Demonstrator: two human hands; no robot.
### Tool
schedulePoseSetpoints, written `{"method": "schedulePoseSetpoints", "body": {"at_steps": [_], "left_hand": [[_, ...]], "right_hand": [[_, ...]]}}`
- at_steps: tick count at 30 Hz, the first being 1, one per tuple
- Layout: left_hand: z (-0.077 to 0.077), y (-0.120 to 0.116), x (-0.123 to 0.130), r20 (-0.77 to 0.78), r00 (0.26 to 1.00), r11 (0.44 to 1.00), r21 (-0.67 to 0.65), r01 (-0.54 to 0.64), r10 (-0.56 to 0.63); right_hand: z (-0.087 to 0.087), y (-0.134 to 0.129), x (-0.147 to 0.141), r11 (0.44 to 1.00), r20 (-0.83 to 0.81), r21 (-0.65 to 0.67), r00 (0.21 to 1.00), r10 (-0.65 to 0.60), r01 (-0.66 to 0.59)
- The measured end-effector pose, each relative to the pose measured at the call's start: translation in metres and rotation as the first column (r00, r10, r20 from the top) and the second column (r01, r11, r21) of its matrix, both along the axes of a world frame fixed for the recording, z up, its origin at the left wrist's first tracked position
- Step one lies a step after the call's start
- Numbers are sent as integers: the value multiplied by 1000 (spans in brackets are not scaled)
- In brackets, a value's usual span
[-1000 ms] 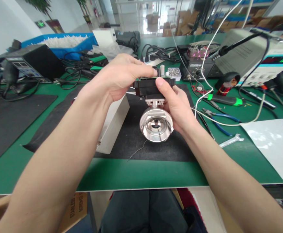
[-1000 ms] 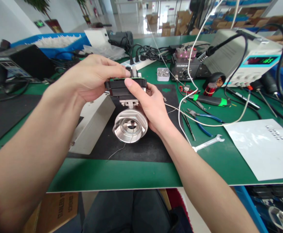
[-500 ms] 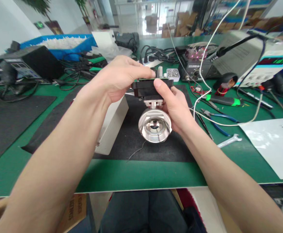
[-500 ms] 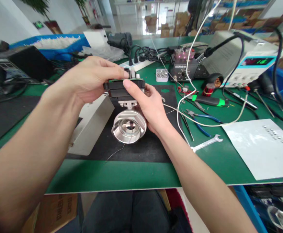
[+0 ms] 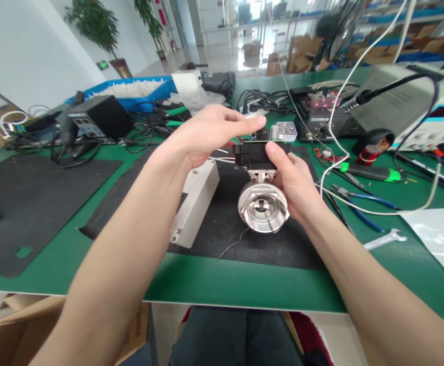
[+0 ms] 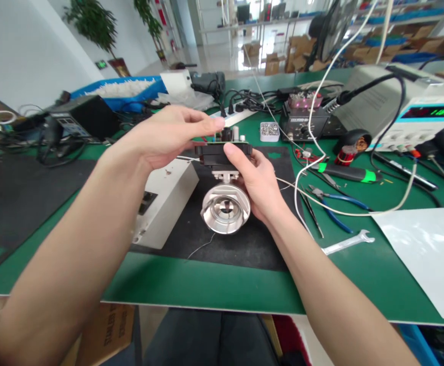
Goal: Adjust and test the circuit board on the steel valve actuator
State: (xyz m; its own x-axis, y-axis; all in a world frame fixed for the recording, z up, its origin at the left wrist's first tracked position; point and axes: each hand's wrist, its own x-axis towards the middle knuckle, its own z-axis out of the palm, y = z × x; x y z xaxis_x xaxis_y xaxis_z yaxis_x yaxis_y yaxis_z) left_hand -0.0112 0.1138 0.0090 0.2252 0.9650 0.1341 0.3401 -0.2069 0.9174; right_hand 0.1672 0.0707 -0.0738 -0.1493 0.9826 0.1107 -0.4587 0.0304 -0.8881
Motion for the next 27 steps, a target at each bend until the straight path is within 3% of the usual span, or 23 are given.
{"method": "schedulePoseSetpoints", "body": {"at_steps": [2, 4, 6, 9, 12, 15, 19, 22, 27], "left_hand": [[13, -6, -17, -26, 991, 982, 134, -130, 134], [22, -18, -40, -80, 953, 919, 300, -257, 292], [22, -34, -67, -267, 881, 874, 410, -261, 389], [4, -56, -105, -529, 759, 913, 346, -216, 380], [-19, -67, -131, -632, 692, 936, 275, -221, 349], [-38, -69, -141, -604, 724, 942, 245, -228, 332], [-53, -70, -141, -572, 734, 921, 335, -199, 367], [-59, -73, -140, -534, 725, 883, 413, -225, 434], [-60, -77, -140, -528, 719, 869, 443, -221, 452]], "right_hand": [[-1, 2, 1, 999, 10, -39, 1000, -5, 5], [-3, 4, 2, 997, 17, -72, 1000, -6, 7], [-4, 5, 3, 995, 20, -94, 1000, -17, 18], [-4, 5, 4, 993, 17, -113, 1000, -18, 20], [-3, 4, 3, 993, 12, -119, 1000, -13, 15], [-1, 2, 2, 993, 16, -120, 1000, -20, 22], [-1, 2, 1, 997, 33, -60, 999, -42, 44], [-2, 1, 0, 999, 34, -26, 999, -39, 40], [-2, 1, 0, 1000, -11, -10, 1000, -17, 17]]}}
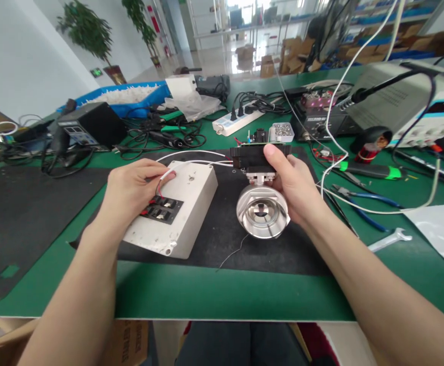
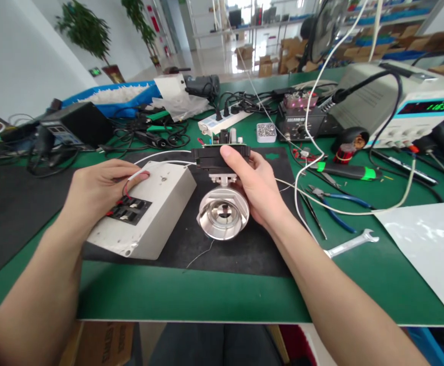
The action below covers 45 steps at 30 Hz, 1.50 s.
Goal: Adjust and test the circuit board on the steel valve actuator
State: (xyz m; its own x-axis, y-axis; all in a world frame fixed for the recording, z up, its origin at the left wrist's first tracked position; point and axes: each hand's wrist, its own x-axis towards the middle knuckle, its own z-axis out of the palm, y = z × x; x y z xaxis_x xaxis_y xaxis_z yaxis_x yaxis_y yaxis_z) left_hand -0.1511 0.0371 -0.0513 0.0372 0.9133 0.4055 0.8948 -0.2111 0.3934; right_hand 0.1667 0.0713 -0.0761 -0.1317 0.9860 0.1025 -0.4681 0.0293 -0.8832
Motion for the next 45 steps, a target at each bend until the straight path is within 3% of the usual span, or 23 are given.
{"method": "schedulePoseSetpoints", "body": {"at_steps": [45], "left_hand": [[-1, -3, 6, 23, 999, 999, 29, -30, 29]], "right_hand": [[1, 3, 4, 998, 21, -24, 998, 55, -55]]}}
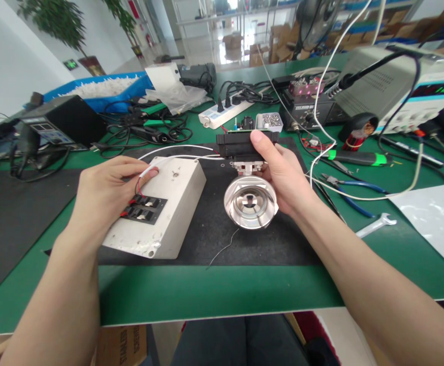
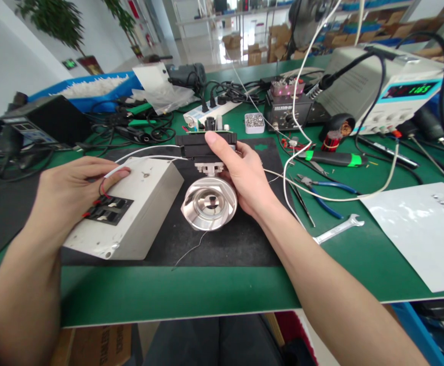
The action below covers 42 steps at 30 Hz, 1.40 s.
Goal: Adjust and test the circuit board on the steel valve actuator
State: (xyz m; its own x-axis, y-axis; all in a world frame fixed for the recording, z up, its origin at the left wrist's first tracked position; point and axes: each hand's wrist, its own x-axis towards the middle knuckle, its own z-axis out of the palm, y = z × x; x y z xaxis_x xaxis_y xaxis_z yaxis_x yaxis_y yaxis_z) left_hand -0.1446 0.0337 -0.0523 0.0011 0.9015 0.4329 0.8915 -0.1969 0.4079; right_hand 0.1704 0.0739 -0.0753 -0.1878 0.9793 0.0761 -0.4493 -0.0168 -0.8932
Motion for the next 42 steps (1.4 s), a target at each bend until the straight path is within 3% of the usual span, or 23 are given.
{"method": "schedulePoseSetpoints", "body": {"at_steps": [15, 25, 42], "left_hand": [[-3, 2, -3, 2, 1000, 1000, 19, 11, -11], [1, 4, -3, -60, 998, 999, -46, 7, -10], [1, 11, -6, -116, 993, 998, -58, -20, 13]], "right_hand": [[-1, 0, 0, 1000, 21, 12, 1000, 3, -4], [1, -1, -1, 1000, 67, -7, 997, -28, 29], [0, 0, -1, 999, -11, -28, 1000, -18, 18]]}}
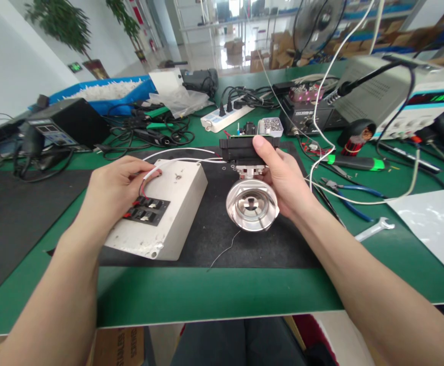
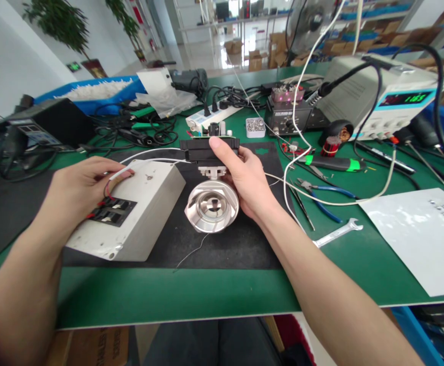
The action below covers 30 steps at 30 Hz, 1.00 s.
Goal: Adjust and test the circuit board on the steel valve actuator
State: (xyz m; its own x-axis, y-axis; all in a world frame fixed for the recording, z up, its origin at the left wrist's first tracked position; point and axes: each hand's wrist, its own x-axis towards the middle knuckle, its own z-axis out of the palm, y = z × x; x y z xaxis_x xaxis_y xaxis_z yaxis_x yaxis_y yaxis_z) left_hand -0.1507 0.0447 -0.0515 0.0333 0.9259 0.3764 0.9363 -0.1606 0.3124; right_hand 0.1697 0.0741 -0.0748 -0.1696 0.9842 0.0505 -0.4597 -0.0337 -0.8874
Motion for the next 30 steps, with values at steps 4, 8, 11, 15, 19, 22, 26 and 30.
{"method": "schedulePoseSetpoints", "body": {"at_steps": [4, 8, 11, 15, 19, 22, 26, 30], "left_hand": [[-1, 1, -3, 14, 1000, 1000, -18, -6, 7], [12, -5, 1, 65, 997, 997, -56, -47, 50], [35, -8, 23, 201, 972, 991, 12, -130, 125], [64, 2, 81, 601, 796, 993, -24, 113, -76], [78, 27, 127, 629, 746, 895, -175, 410, -219], [83, 39, 133, 593, 765, 827, -279, 488, -251], [93, 40, 126, 480, 826, 804, -343, 487, -295], [101, 38, 126, 336, 878, 807, -374, 458, -342]], "right_hand": [[-1, 1, 0, 1000, -4, -13, 1000, -6, 6], [-4, 3, 0, 1000, -63, -20, 998, -7, 6], [-4, 2, -1, 1000, -85, -19, 996, -4, 2], [-3, -3, -2, 1000, -31, -11, 1000, -3, 2], [-5, -6, -3, 999, 13, 40, 1000, -19, 19], [-8, -5, -5, 997, 24, 79, 999, -24, 22], [-10, -4, -7, 992, 33, 128, 999, -9, 5], [-10, -5, -7, 992, 32, 129, 999, -8, 4]]}}
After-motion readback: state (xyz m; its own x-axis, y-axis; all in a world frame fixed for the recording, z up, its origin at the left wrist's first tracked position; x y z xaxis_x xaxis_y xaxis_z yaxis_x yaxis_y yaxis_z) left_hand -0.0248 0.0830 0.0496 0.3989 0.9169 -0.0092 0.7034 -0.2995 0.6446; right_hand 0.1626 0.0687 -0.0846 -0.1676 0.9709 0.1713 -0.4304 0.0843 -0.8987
